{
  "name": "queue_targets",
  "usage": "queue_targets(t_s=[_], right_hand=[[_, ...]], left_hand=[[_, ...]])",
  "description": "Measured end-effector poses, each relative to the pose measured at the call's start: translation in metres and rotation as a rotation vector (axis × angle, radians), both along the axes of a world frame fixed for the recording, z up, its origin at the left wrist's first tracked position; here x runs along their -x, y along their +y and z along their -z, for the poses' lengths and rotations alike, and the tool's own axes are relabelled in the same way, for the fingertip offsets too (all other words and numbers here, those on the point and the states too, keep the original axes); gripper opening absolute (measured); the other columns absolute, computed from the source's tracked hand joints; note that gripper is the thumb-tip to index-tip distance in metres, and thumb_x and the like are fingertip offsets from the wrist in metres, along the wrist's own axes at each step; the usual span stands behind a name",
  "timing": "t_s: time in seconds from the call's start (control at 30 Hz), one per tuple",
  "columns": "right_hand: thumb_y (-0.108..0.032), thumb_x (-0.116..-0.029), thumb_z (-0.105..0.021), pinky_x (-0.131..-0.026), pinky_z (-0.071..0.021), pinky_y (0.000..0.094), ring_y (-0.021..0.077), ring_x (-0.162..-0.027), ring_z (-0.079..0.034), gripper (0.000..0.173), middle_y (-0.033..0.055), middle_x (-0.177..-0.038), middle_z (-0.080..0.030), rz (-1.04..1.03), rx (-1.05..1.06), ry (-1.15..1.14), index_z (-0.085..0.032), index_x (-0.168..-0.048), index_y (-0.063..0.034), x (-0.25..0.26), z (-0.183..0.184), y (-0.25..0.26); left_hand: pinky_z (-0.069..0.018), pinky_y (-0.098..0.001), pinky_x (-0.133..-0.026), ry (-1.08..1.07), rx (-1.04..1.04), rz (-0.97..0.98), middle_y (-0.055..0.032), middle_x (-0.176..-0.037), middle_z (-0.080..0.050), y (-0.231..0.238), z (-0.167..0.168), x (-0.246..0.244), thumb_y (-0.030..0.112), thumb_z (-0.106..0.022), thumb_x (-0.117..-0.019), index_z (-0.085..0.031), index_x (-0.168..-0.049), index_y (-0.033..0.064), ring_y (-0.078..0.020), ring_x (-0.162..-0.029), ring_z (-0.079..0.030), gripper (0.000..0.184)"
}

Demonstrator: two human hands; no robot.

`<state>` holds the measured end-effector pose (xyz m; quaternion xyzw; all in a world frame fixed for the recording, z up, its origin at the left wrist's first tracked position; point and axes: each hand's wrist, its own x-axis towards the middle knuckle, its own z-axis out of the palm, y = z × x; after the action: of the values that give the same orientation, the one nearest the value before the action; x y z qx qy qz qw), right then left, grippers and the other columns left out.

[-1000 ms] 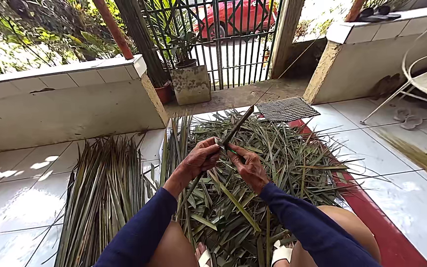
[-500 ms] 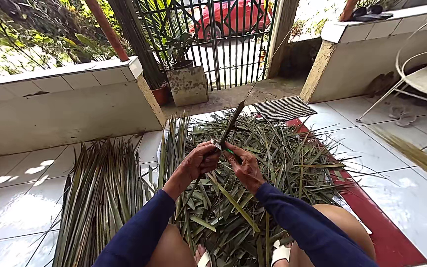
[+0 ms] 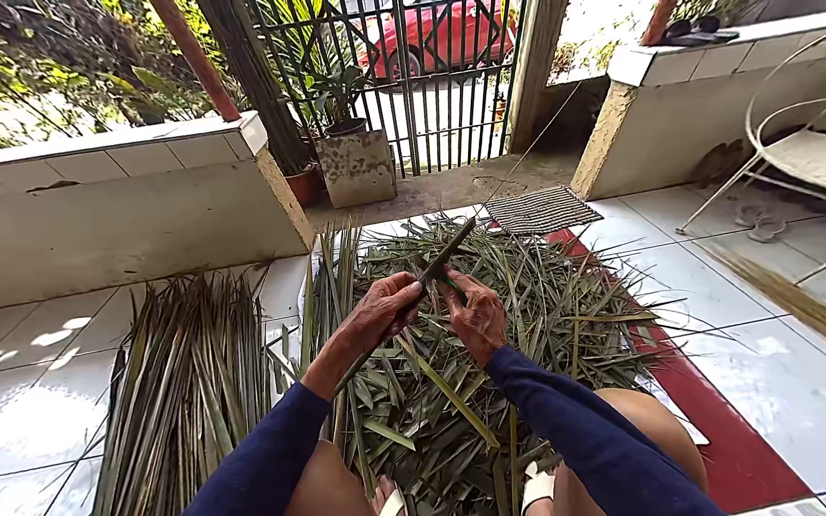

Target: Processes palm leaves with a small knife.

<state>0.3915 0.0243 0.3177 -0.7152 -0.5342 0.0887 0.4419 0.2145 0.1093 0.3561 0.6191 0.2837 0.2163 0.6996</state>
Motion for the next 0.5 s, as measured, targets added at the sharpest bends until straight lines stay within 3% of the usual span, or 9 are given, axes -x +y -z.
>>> queue_targets(t_s=[0.23, 0.5], right_hand=[[-0.039, -0.1058, -0.056, -0.093, -0.0538, 0.0559, 0.0234, -0.110, -0.070, 0.037, 0.0021, -0.125, -0.073, 0.064, -0.083, 0.067, -0.069, -0.137, -0.0254, -0.027, -0.010, 0.009], [-0.038, -0.1084, -0.051, -0.088, -0.0537, 0.0599, 0.0305, -0.105, -0.071, 0.039, 0.0075, -0.127, -0.072, 0.182, -0.183, 0.116, -0.064, -0.142, -0.0237, -0.061, -0.014, 0.015]], left_hand=[[-0.0360, -0.0180, -0.038, 0.050, -0.033, 0.034, -0.0040, -0.066, -0.052, -0.005, -0.004, 0.015, 0.023, -0.049, -0.1097, -0.060, -0.111, 0.0066, -0.0072, -0.043, -0.044, 0.020], [-0.0369, -0.0181, -0.038, 0.086, -0.008, 0.010, -0.0046, -0.067, -0.055, -0.007, -0.002, 0.029, 0.023, -0.049, -0.1098, -0.062, -0.111, 0.0064, -0.0073, -0.044, -0.045, 0.021]])
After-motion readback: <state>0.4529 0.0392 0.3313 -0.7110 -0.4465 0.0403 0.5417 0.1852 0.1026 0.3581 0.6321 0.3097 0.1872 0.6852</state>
